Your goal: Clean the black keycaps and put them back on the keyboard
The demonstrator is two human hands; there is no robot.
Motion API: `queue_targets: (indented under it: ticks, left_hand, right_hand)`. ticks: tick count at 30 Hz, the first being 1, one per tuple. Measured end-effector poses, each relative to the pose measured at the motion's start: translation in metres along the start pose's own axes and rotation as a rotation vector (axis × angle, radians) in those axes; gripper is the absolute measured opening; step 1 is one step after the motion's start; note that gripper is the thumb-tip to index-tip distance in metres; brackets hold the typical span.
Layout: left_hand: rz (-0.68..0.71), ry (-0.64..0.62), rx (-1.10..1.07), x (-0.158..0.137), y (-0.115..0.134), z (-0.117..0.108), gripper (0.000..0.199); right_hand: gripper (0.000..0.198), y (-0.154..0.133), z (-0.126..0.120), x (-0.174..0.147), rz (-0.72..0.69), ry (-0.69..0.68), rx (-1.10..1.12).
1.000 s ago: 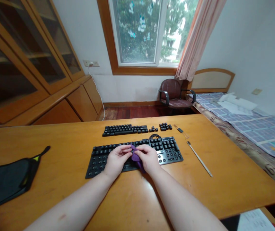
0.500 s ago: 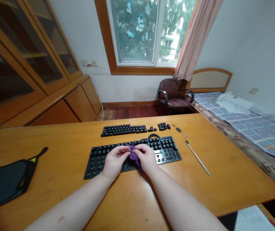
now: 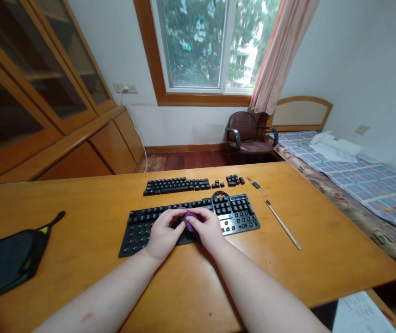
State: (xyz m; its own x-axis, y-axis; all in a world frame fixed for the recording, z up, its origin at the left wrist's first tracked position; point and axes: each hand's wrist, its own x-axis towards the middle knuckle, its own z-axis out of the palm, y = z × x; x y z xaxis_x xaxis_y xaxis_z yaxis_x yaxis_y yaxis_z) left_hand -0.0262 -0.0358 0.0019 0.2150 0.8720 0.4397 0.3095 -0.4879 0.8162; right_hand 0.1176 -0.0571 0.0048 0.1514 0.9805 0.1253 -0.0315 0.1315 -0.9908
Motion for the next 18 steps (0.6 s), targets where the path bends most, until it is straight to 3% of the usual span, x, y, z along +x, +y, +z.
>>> queue_targets:
  ticks: [10, 18]
  left_hand:
    - [0.177, -0.080, 0.168, -0.0005, 0.0072, -0.0049, 0.026]
    - [0.066, -0.069, 0.156, -0.0026, 0.0020, -0.0030, 0.025]
  right_hand:
    - [0.021, -0.0020, -0.0035, 0.0013, 0.088, 0.013, -0.043]
    - [0.020, -0.0031, -0.0059, 0.0032, 0.114, -0.004, -0.022]
